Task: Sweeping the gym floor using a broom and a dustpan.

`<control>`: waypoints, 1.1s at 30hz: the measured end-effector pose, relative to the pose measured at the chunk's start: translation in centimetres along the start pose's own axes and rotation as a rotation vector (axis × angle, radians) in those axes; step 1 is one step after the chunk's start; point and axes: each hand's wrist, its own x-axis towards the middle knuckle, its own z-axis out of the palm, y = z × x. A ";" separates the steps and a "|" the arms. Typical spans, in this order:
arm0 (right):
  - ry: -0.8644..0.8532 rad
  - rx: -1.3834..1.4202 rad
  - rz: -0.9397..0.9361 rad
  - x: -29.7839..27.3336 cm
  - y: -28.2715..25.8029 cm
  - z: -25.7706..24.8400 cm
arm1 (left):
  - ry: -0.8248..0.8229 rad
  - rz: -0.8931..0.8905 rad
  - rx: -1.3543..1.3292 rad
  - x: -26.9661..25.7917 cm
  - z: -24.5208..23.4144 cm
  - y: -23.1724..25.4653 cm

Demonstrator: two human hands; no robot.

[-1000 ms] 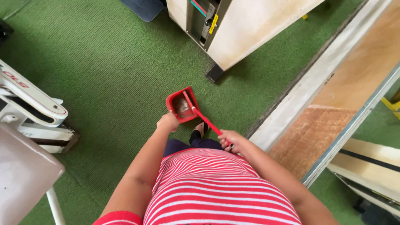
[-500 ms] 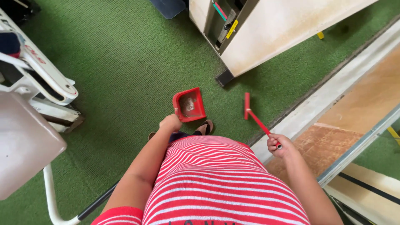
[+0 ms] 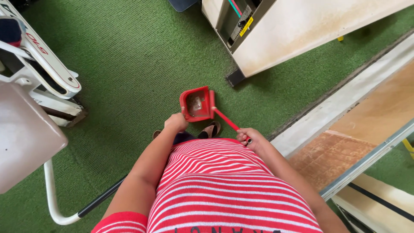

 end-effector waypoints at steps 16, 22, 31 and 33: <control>0.377 -0.857 -0.315 -5.6 -3.7 24.2 | 0.199 0.113 -0.088 7.6 -17.1 -10.6; 0.453 -0.729 -0.420 5.5 -9.8 29.9 | 0.178 0.012 -0.068 13.3 -26.4 -11.5; 0.511 -0.564 -0.381 18.9 2.7 38.4 | 0.022 -0.028 0.029 17.4 -33.9 -12.1; 0.409 -0.568 -0.309 17.8 5.7 40.2 | 0.030 -0.008 -0.011 19.0 -33.8 -12.6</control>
